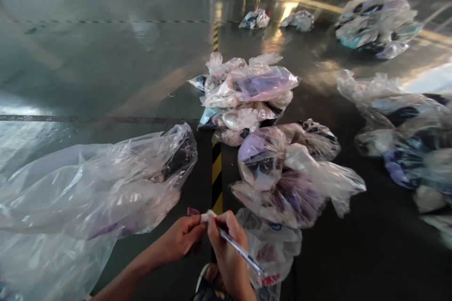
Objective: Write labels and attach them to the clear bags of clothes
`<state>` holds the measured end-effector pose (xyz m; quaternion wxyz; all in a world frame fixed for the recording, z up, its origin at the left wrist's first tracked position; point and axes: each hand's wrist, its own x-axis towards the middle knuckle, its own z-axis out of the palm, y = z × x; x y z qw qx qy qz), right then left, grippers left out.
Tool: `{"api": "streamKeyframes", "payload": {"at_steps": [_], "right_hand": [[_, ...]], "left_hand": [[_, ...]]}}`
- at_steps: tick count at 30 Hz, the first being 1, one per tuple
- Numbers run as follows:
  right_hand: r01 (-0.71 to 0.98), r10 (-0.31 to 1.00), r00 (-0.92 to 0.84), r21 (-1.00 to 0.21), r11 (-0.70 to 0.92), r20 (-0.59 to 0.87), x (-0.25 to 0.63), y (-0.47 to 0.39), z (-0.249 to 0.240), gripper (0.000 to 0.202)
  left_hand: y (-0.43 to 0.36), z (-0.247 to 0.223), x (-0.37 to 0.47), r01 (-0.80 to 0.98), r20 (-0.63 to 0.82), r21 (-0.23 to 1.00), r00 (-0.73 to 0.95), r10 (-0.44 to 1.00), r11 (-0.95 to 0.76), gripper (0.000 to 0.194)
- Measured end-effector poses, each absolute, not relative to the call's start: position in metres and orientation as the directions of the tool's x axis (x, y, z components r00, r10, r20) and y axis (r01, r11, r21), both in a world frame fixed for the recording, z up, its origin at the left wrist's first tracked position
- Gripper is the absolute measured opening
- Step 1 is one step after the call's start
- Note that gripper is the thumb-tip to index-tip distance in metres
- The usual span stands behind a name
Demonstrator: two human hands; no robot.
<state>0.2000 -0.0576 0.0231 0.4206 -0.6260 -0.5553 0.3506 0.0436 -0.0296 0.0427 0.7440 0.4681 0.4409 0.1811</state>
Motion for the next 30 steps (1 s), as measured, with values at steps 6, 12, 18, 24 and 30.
{"api": "streamKeyframes", "payload": {"at_steps": [6, 12, 18, 24, 30], "right_hand": [[0.391, 0.988, 0.149, -0.916, -0.088, -0.032, 0.200, -0.060, 0.020, 0.031], [0.399, 0.992, 0.128, -0.914, -0.067, -0.016, 0.199, -0.059, 0.024, 0.032], [0.352, 0.990, 0.128, -0.931, -0.095, -0.052, 0.197, -0.058, 0.026, 0.034], [0.066, 0.956, 0.266, -0.988, -0.143, -0.121, 0.215, -0.061, 0.035, 0.025], [0.358, 0.962, 0.269, -0.932, -0.061, 0.040, 0.244, -0.062, 0.044, 0.019]], "left_hand": [[-0.029, 0.046, 0.042, 0.165, -0.485, 0.863, 0.533, 0.693, 0.478, 0.044], [-0.029, 0.047, 0.042, 0.151, -0.493, 0.855, 0.532, 0.688, 0.496, 0.043], [-0.030, 0.046, 0.042, 0.135, -0.504, 0.843, 0.535, 0.678, 0.521, 0.050], [-0.027, 0.052, 0.041, 0.159, -0.567, 0.796, 0.535, 0.626, 0.585, 0.049], [-0.028, 0.045, 0.043, 0.294, -0.543, 0.836, 0.562, 0.624, 0.464, 0.051]]}}
